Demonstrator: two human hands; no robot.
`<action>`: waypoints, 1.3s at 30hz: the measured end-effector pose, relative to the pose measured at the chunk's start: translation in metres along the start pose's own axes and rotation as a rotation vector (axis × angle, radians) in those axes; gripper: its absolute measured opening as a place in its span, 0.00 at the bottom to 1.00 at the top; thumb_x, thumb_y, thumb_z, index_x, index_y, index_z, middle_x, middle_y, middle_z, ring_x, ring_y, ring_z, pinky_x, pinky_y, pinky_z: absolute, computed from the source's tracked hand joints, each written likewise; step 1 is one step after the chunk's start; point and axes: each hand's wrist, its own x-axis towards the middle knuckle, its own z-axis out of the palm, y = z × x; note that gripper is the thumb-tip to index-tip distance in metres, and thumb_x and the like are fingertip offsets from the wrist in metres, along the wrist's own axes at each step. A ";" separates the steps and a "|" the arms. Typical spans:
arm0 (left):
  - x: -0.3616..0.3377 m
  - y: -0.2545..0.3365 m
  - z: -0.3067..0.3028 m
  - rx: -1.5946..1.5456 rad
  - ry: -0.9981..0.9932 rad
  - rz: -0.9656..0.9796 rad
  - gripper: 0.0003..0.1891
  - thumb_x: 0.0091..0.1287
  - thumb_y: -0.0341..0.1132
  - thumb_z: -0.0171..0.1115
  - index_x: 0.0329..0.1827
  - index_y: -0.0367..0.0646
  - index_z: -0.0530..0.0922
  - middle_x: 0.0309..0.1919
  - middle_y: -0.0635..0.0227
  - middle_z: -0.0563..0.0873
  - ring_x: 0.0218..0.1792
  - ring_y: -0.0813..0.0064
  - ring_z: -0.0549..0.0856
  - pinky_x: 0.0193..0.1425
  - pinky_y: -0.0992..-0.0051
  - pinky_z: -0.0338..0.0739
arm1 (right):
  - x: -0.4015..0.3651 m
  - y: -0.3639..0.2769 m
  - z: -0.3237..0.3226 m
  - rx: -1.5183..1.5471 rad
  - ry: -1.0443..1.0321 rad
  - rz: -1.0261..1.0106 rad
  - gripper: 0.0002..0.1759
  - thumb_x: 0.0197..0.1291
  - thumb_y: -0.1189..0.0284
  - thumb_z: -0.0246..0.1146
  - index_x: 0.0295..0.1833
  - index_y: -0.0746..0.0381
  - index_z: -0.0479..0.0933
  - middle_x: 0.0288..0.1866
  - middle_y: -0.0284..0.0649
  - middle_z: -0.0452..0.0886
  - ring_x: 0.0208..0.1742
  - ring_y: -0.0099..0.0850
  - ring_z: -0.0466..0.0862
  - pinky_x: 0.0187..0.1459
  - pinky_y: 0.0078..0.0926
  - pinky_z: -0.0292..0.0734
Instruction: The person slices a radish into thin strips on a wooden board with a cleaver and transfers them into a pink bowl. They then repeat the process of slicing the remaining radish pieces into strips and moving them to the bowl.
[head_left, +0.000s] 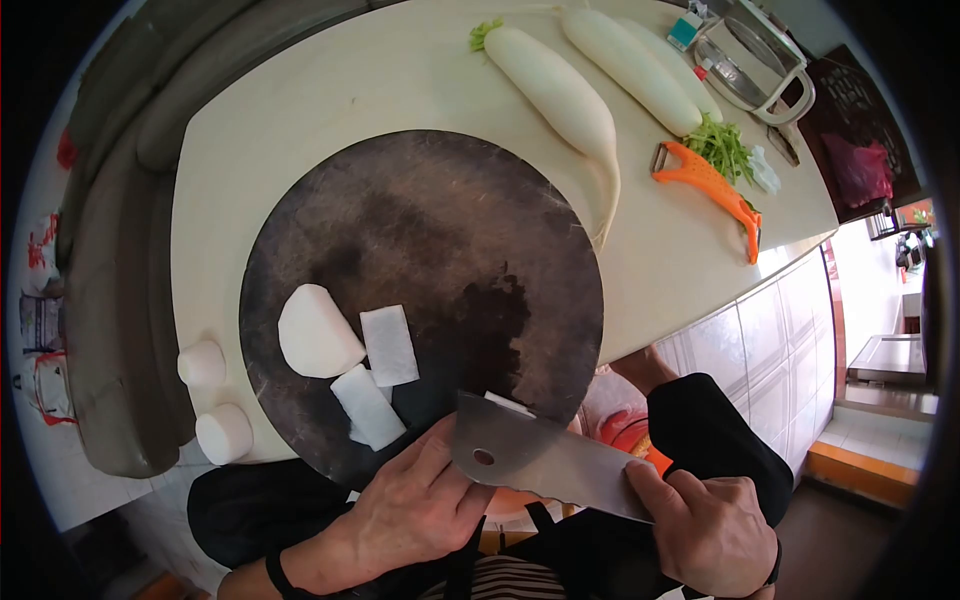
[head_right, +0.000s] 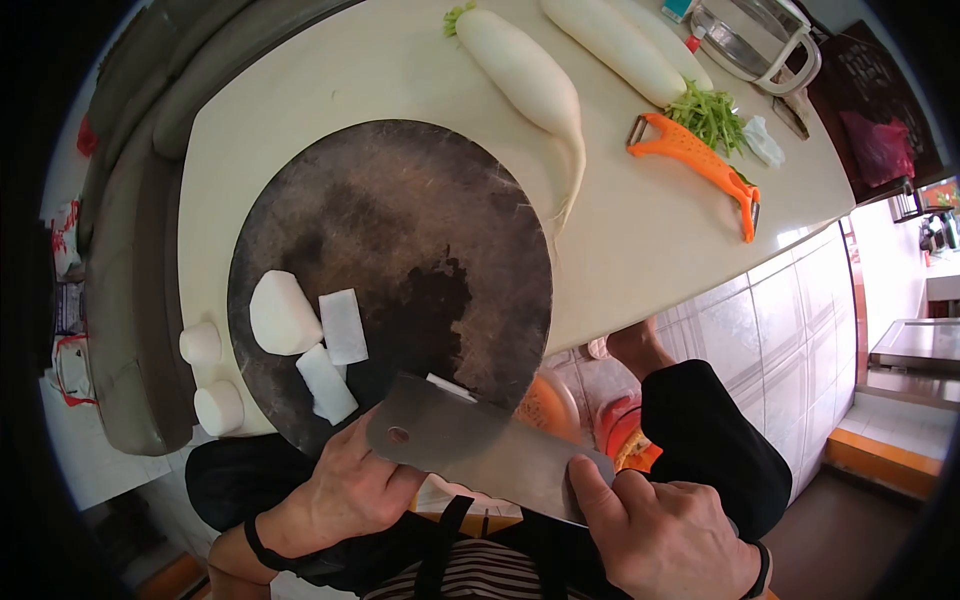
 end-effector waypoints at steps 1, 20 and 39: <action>0.000 0.000 0.000 0.018 -0.001 0.010 0.09 0.57 0.29 0.62 0.36 0.31 0.83 0.46 0.51 0.79 0.57 0.47 0.77 0.62 0.59 0.81 | 0.000 0.000 0.001 0.001 -0.002 0.000 0.25 0.57 0.80 0.60 0.63 0.69 0.75 0.35 0.45 0.80 0.24 0.38 0.80 0.26 0.31 0.76; -0.010 0.004 0.005 0.043 -0.023 -0.024 0.12 0.55 0.28 0.63 0.41 0.35 0.85 0.43 0.57 0.78 0.53 0.55 0.77 0.55 0.63 0.82 | 0.009 -0.019 0.006 -0.131 -0.019 -0.005 0.26 0.56 0.79 0.60 0.63 0.71 0.70 0.30 0.43 0.74 0.24 0.36 0.81 0.24 0.31 0.76; -0.002 0.000 0.005 0.020 0.015 0.007 0.13 0.53 0.30 0.62 0.39 0.31 0.84 0.43 0.54 0.80 0.55 0.50 0.78 0.64 0.55 0.79 | -0.005 -0.003 0.008 -0.040 0.001 -0.022 0.27 0.58 0.80 0.59 0.65 0.71 0.69 0.34 0.45 0.76 0.24 0.36 0.79 0.25 0.32 0.75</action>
